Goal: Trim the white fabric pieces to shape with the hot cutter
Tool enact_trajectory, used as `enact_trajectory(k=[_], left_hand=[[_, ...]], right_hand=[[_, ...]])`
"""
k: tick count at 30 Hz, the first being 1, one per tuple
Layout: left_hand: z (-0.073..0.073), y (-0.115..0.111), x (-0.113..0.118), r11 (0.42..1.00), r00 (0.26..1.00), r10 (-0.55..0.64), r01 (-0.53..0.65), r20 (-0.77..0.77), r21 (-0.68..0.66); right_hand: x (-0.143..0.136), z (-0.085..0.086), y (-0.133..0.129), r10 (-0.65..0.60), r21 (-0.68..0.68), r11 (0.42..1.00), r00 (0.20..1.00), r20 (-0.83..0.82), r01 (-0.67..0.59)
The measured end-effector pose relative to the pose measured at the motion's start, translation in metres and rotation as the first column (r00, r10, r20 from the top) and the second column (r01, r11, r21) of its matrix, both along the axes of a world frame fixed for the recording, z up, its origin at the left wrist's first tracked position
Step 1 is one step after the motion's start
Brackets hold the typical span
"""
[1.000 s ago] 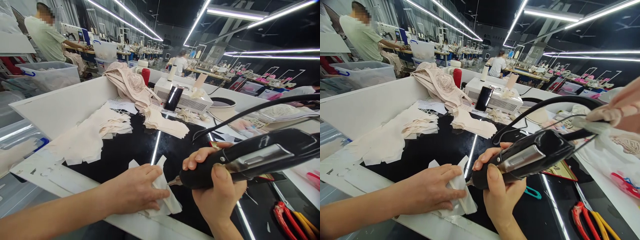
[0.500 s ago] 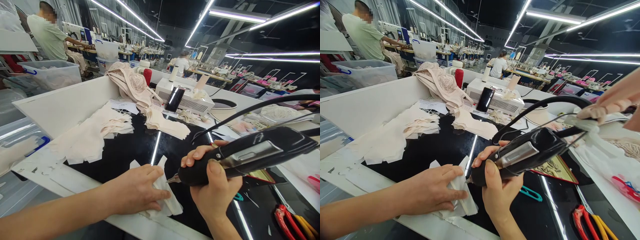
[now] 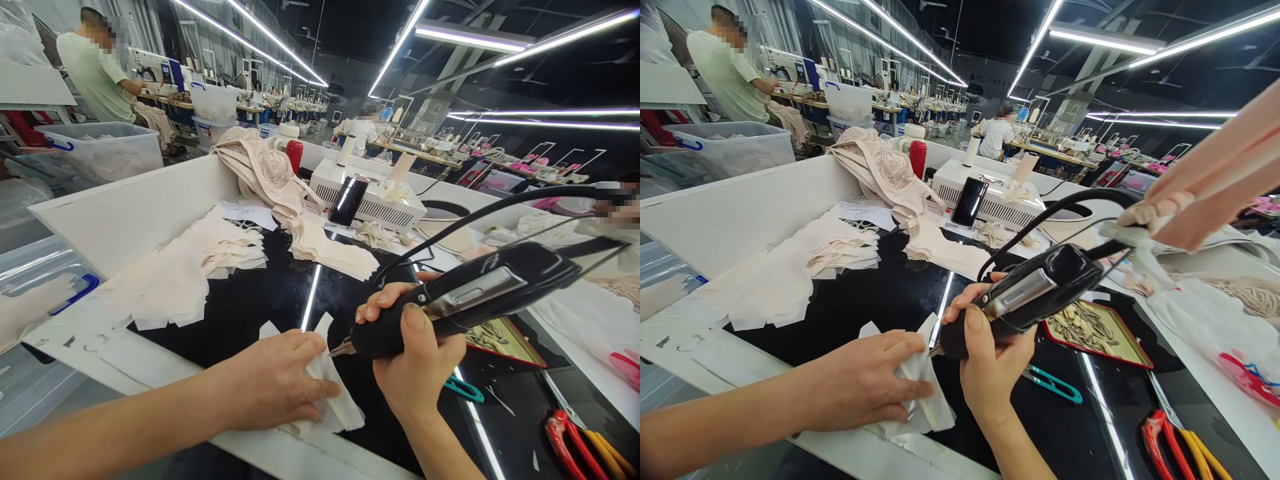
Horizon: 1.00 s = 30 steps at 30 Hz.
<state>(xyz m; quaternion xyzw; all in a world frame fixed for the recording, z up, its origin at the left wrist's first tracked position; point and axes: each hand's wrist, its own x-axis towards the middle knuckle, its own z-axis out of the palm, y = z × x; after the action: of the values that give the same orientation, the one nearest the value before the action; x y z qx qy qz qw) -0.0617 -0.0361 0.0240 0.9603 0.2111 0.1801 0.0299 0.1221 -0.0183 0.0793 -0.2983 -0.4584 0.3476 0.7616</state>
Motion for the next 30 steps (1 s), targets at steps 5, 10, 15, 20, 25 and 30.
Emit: enact_trajectory(k=[5,10,15,20,25,30], left_hand=[[0.003,0.008,-0.006,1.0,1.0,-0.007,0.007,-0.012,0.003],[0.009,0.032,-0.009,0.998,1.0,-0.01,0.011,0.001,-0.069],[0.009,0.051,0.002,0.98,0.991,-0.129,0.125,-0.019,-0.157],[0.007,0.055,-0.001,0.974,0.99,-0.141,0.137,-0.012,-0.183],[0.002,0.053,-0.016,0.962,0.988,-0.142,0.154,0.068,-0.224],[-0.004,0.05,-0.021,0.96,0.987,-0.132,0.151,0.094,-0.237]], right_hand=[[0.0,-0.002,0.001,-0.016,0.006,1.0,1.0,0.016,0.016],[0.0,-0.002,0.0,0.038,0.045,0.998,0.999,-0.001,-0.038],[0.0,-0.002,-0.001,0.049,0.058,0.997,0.999,-0.005,-0.049],[0.0,-0.003,-0.002,0.06,0.057,0.997,0.998,0.006,-0.06],[-0.001,-0.002,-0.005,0.082,0.06,0.995,0.997,-0.01,-0.081],[0.0,-0.001,-0.006,0.096,0.054,0.994,0.995,-0.006,-0.095]])
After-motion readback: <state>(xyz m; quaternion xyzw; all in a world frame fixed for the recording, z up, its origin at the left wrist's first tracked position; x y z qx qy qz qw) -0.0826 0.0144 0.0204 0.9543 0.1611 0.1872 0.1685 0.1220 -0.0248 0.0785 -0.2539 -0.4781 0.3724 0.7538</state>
